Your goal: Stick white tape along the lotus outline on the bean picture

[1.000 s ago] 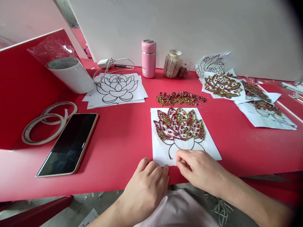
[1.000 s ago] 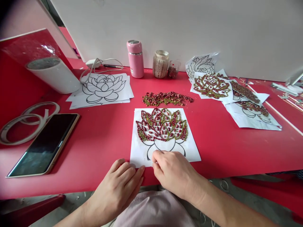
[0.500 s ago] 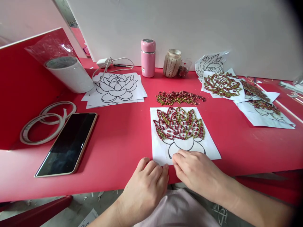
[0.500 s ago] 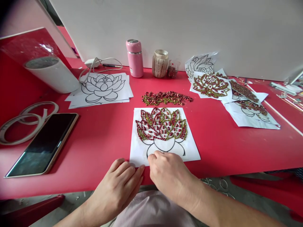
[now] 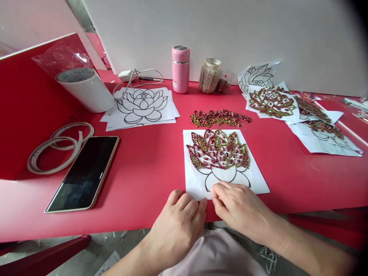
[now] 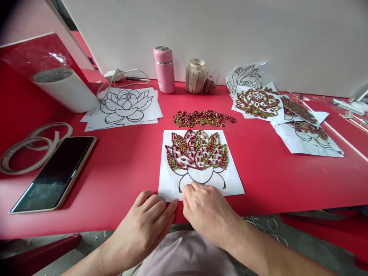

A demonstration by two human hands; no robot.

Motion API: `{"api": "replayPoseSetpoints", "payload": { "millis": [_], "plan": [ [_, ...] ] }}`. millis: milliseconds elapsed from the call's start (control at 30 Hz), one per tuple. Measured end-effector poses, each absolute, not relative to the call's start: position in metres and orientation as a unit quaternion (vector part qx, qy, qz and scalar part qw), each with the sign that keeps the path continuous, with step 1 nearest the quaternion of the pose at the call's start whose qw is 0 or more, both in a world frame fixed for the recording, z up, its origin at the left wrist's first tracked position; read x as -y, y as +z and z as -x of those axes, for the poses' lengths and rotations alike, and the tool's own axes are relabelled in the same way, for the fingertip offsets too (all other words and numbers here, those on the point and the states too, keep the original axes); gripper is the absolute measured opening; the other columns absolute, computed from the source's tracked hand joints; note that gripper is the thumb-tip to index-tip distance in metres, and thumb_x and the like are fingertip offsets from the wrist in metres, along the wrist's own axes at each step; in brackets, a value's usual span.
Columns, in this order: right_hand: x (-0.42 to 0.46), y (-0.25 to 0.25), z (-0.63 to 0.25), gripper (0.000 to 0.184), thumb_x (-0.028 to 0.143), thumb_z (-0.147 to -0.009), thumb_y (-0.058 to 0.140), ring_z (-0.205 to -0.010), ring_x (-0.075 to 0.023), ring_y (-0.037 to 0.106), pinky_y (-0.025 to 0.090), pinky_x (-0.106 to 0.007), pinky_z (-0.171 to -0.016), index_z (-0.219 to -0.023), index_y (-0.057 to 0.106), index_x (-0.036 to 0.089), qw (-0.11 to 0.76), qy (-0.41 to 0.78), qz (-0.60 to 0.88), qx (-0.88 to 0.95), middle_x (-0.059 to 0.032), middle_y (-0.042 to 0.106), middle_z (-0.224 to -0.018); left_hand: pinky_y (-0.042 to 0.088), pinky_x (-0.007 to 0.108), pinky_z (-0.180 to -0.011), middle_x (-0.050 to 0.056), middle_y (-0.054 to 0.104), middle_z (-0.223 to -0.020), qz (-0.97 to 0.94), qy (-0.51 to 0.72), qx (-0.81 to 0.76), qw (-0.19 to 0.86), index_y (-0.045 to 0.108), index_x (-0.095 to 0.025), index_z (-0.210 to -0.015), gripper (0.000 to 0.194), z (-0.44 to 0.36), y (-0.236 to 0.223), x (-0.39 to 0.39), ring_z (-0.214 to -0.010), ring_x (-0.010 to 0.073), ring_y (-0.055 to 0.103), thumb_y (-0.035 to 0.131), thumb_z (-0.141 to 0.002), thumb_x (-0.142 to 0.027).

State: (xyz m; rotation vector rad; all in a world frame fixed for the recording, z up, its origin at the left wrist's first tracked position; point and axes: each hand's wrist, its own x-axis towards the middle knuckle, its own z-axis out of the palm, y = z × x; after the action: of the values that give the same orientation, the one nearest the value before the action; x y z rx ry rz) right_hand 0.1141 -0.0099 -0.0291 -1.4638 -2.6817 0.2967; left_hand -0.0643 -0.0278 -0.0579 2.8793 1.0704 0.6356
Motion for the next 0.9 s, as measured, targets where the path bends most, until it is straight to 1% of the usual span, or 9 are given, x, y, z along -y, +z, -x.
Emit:
{"api": "replayPoseSetpoints", "payload": {
  "millis": [167,400,533,700,800,900],
  "plan": [
    [0.01,-0.03,-0.116,0.016,0.007,-0.079,0.042,-0.056,-0.0112,0.048,0.029,-0.024,-0.053,-0.068,0.044,0.017,0.048,0.147,0.503,0.851,0.002,0.05,-0.063,0.035,0.035,-0.065,0.001,0.053,-0.066,-0.919,0.197,-0.342,0.005,0.056,-0.01,-0.098,0.02,0.064,-0.057,0.028,-0.065,0.0146,0.047,0.046,-0.083,-0.017],
    [0.009,-0.029,-0.118,0.015,0.006,-0.077,0.042,-0.056,-0.0102,0.047,0.032,-0.022,-0.054,-0.068,0.043,0.018,0.079,0.223,0.517,0.823,0.0039,0.048,-0.061,0.035,0.032,-0.061,0.001,0.053,-0.066,-0.919,0.195,-0.344,0.013,0.055,-0.011,-0.099,0.02,0.064,-0.055,0.028,-0.066,0.0143,0.048,0.043,-0.085,-0.018],
    [0.009,-0.029,-0.121,0.016,0.004,-0.075,0.043,-0.056,-0.0099,0.048,0.034,-0.021,-0.054,-0.068,0.043,0.019,0.092,0.24,0.52,0.815,0.0047,0.048,-0.061,0.035,0.032,-0.061,0.0,0.052,-0.065,-0.918,0.195,-0.346,0.013,0.055,-0.012,-0.098,0.019,0.064,-0.054,0.028,-0.064,0.0138,0.047,0.043,-0.085,-0.018],
    [0.009,-0.028,-0.129,0.018,0.003,-0.073,0.043,-0.055,-0.0098,0.047,0.034,-0.021,-0.052,-0.067,0.041,0.02,0.105,0.227,0.537,0.806,0.0052,0.048,-0.06,0.035,0.032,-0.062,0.0,0.053,-0.067,-0.917,0.195,-0.347,0.013,0.054,-0.011,-0.101,0.02,0.064,-0.055,0.028,-0.066,0.0141,0.048,0.045,-0.084,-0.016],
    [0.01,-0.028,-0.132,0.018,0.003,-0.075,0.042,-0.057,-0.0097,0.047,0.035,-0.021,-0.054,-0.069,0.04,0.02,0.127,0.244,0.532,0.801,0.0052,0.048,-0.062,0.035,0.034,-0.065,0.0,0.053,-0.067,-0.919,0.19,-0.346,0.018,0.053,-0.011,-0.103,0.022,0.065,-0.057,0.029,-0.067,0.0144,0.047,0.045,-0.083,-0.016],
    [0.012,-0.028,-0.133,0.015,0.006,-0.08,0.041,-0.061,-0.01,0.049,0.036,-0.021,-0.056,-0.075,0.04,0.02,0.167,0.275,0.518,0.792,0.0042,0.05,-0.068,0.036,0.035,-0.069,0.001,0.054,-0.069,-0.919,0.187,-0.346,0.02,0.052,-0.01,-0.104,0.023,0.066,-0.059,0.03,-0.067,0.0143,0.047,0.046,-0.083,-0.016]
  ]
}}
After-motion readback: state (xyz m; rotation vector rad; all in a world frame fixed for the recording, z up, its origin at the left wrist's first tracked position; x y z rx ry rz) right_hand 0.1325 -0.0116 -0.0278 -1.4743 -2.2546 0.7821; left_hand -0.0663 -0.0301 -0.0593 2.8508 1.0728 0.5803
